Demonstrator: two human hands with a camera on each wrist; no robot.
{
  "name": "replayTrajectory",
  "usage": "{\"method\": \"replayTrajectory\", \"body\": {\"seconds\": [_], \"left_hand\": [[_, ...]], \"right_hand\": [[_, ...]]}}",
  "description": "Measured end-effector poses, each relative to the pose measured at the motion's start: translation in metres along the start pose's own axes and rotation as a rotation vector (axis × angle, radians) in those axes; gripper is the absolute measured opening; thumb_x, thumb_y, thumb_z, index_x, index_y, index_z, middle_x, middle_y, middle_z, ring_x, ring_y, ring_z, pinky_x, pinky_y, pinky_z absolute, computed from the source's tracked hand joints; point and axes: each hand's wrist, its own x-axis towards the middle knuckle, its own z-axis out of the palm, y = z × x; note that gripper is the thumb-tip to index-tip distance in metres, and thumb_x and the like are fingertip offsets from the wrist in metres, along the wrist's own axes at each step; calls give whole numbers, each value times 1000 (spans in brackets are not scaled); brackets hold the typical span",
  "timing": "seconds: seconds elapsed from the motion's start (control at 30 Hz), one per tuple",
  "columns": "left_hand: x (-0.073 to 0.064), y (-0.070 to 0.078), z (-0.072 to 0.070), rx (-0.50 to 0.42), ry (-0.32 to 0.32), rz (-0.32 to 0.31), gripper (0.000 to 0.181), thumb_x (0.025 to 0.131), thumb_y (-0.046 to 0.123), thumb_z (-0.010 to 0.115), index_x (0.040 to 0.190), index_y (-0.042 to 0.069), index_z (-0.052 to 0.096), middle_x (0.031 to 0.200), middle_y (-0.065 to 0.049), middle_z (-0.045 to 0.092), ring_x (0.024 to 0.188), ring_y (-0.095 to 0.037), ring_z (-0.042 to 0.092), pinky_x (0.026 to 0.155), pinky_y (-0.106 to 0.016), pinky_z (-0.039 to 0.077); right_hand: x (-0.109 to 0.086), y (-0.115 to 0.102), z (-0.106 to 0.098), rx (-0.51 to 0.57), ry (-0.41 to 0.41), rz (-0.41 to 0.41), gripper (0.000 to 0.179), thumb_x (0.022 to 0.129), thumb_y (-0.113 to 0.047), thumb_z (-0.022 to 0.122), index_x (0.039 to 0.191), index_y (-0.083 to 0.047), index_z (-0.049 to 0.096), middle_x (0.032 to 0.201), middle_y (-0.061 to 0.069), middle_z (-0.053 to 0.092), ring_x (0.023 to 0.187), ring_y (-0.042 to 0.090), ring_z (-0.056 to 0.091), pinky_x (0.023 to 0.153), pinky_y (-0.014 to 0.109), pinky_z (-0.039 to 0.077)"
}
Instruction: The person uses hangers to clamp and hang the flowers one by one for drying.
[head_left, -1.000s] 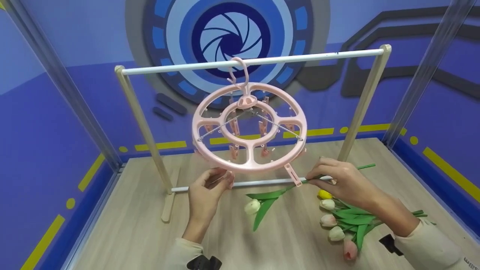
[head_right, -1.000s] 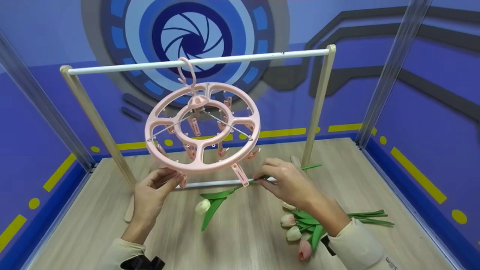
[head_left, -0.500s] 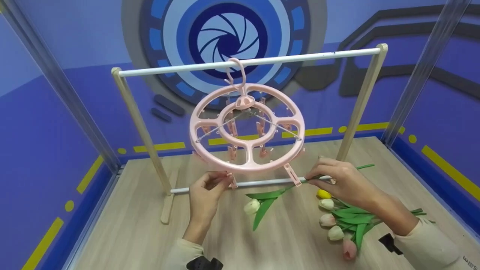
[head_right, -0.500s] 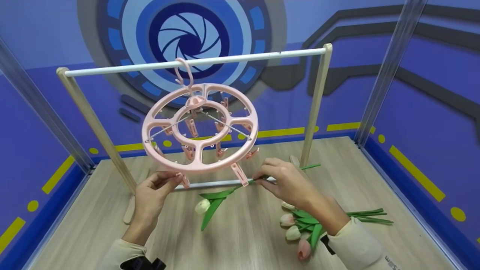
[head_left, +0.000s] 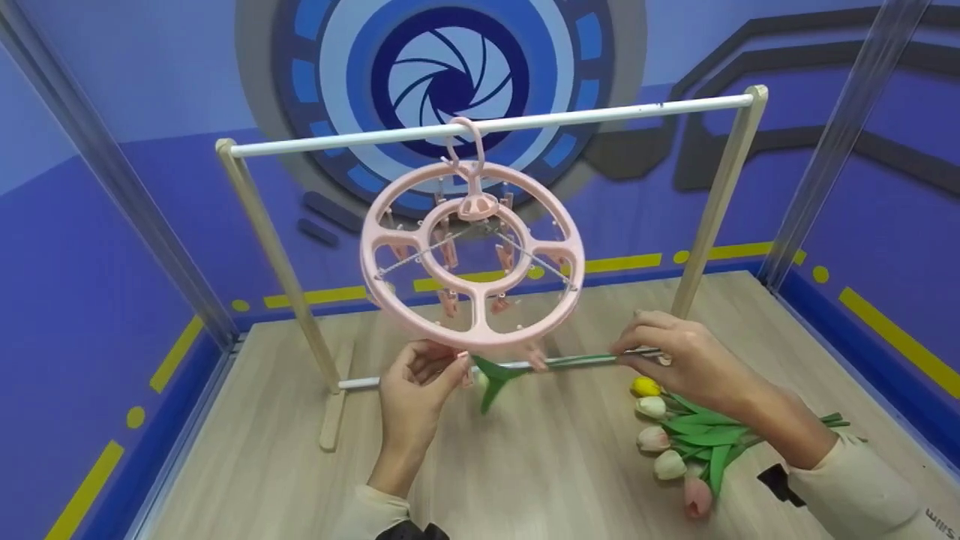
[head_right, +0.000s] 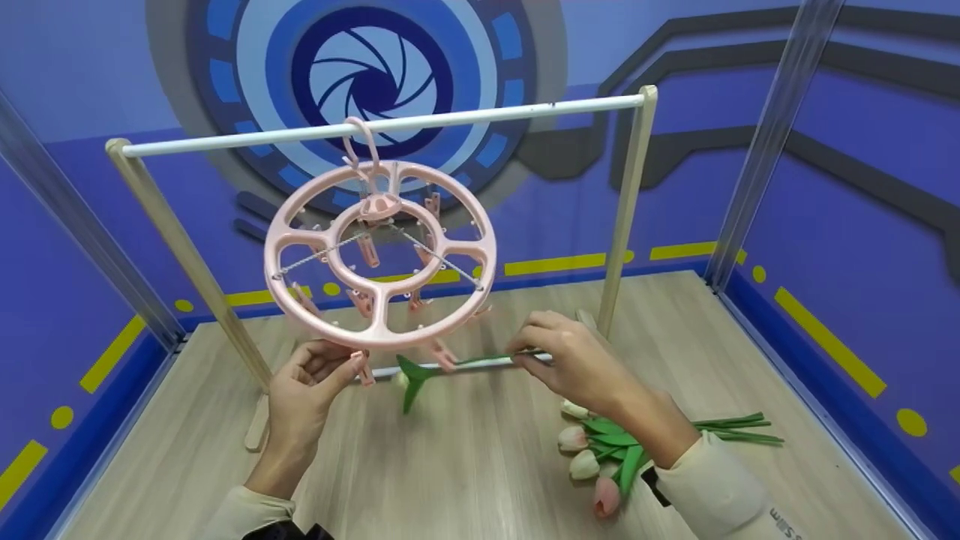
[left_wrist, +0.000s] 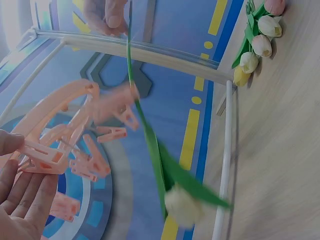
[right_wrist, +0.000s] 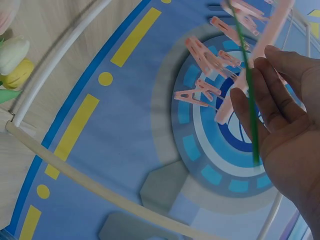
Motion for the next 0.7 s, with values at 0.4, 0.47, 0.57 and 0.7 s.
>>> {"method": "replayTrajectory", "body": {"seconds": [0.4,0.47,0.57,0.7], "left_hand": [[-6,1,7,-48,-42,-4,47,87,-5,85,126,-8,60,109,-18,75,99,-27,75,88,-36,63],[-7,1,7,-40,-53,0,46,87,-3,86,126,-8,62,109,-17,75,100,-27,75,89,-36,63],[-9,0,8,0,-66,14,42,88,0,86,125,-7,67,110,-15,76,101,-26,75,90,-36,62],[-11,-1,9,45,-84,26,37,88,4,88,122,-2,74,112,-12,77,102,-25,75,91,-36,62]], "right_hand": [[1,-5,-1,35,87,-109,45,75,18,86,107,-13,77,103,3,73,92,18,68,90,13,53],[0,-7,-4,51,87,-102,35,83,12,85,107,-13,78,103,3,74,95,18,69,94,15,53],[-1,-10,-8,56,75,-82,8,100,-12,77,108,-14,78,105,2,74,98,17,70,99,17,52],[-4,-11,-13,27,78,-63,27,108,-36,62,107,-15,78,105,0,74,99,17,71,98,17,53]]}}
